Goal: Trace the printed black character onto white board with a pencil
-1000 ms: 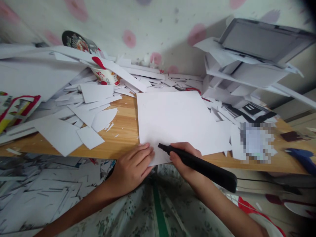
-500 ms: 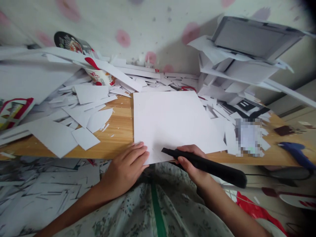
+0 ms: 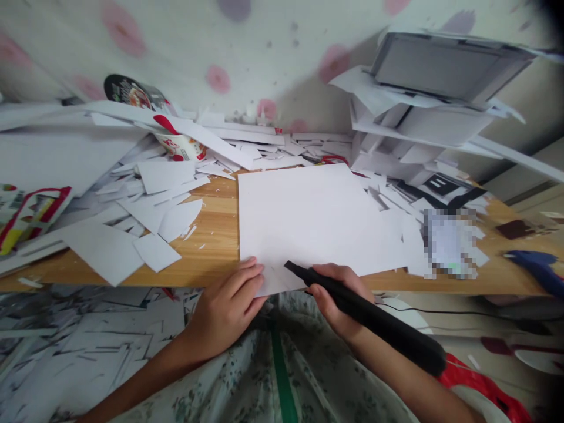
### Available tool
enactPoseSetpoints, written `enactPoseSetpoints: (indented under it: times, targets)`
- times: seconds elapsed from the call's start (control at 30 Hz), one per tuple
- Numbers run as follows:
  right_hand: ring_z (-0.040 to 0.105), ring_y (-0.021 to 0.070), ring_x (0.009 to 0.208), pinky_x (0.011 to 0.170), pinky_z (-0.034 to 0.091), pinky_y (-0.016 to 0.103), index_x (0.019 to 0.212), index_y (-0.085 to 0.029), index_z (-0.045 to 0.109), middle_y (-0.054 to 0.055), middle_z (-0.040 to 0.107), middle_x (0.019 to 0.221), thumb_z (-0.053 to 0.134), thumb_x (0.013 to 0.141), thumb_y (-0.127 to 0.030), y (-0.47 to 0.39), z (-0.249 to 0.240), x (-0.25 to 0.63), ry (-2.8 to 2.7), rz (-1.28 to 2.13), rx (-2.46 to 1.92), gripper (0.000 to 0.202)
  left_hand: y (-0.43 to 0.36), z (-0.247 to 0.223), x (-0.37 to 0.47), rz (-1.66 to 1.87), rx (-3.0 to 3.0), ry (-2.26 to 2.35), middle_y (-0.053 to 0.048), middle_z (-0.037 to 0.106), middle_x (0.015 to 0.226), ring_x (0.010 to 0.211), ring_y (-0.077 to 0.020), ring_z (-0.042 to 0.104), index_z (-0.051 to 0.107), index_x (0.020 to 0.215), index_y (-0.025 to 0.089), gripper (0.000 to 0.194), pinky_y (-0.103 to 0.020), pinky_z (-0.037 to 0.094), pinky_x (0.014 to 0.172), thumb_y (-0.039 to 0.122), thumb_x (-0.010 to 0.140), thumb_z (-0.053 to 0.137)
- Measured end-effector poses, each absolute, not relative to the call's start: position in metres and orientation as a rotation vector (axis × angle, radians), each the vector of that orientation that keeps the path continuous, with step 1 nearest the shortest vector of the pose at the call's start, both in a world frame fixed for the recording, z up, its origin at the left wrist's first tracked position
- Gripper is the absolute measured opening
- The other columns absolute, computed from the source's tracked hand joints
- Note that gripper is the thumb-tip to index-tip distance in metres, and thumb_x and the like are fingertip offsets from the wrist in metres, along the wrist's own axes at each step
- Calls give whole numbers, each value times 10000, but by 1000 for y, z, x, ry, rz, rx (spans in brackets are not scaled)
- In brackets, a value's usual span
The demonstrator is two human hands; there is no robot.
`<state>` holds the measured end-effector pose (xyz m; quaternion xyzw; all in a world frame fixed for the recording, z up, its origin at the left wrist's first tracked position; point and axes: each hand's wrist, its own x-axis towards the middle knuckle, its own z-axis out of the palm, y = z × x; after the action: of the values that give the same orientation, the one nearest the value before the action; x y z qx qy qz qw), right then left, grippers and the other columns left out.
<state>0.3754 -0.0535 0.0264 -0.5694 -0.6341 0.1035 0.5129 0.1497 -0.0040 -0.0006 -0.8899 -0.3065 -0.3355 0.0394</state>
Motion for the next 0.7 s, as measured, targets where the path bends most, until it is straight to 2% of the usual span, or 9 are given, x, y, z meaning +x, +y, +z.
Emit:
enactPoseSetpoints:
  times: [0.17, 0.27, 0.33, 0.5, 0.6, 0.7]
  targets:
    - [711, 236, 760, 640, 604, 366, 1077, -262, 640, 69, 718, 947, 658, 812, -258, -70, 10, 392, -1430, 162, -1238, 266, -5, 1, 152, -1132, -2721, -1020, -108, 692, 1108, 1116, -229, 635, 608, 1082, 140, 258, -378, 523, 995, 154, 833, 674]
    - [711, 232, 746, 627, 602, 354, 1100, -264, 635, 64, 718, 927, 664, 824, -270, -83, 8, 402, -1402, 254, -1262, 278, -4, 3, 152, -1213, -2747, -1026, -103, 686, 1107, 1141, -230, 617, 613, 1070, 153, 252, -386, 513, 1004, 135, 828, 678]
    - [712, 222, 738, 634, 598, 338, 1128, -273, 631, 53, 724, 909, 662, 837, -299, -88, 14, 405, -1429, 332, -1236, 294, -3, 7, 152, -1307, -2752, -1021, -97, 684, 1103, 1150, -228, 609, 620, 1053, 161, 237, -383, 514, 996, 111, 827, 674]
    - [696, 264, 946, 800, 587, 378, 1148, -300, 676, 63, 730, 999, 658, 835, -488, -83, 25, 407, -1397, 405, -1149, 366, -4, 23, 154, -1440, -2774, -922, -81, 684, 1091, 1125, -218, 623, 622, 1016, 170, 246, -366, 519, 978, 51, 806, 666]
    - [710, 260, 890, 778, 592, 396, 1158, -303, 671, 64, 730, 1013, 624, 843, -546, -72, 25, 406, -1119, 523, -1101, 400, -10, 35, 158, -1448, -2838, -802, -67, 699, 1048, 1088, -197, 642, 620, 973, 180, 202, -305, 538, 936, 64, 810, 645]
    - [716, 266, 875, 796, 586, 426, 1170, -296, 660, 69, 730, 1023, 631, 839, -541, -63, 30, 405, -999, 619, -1060, 413, -19, 39, 158, -1394, -2994, -708, -48, 712, 1057, 1077, -180, 653, 610, 1029, 212, 238, -270, 555, 902, 75, 838, 573]
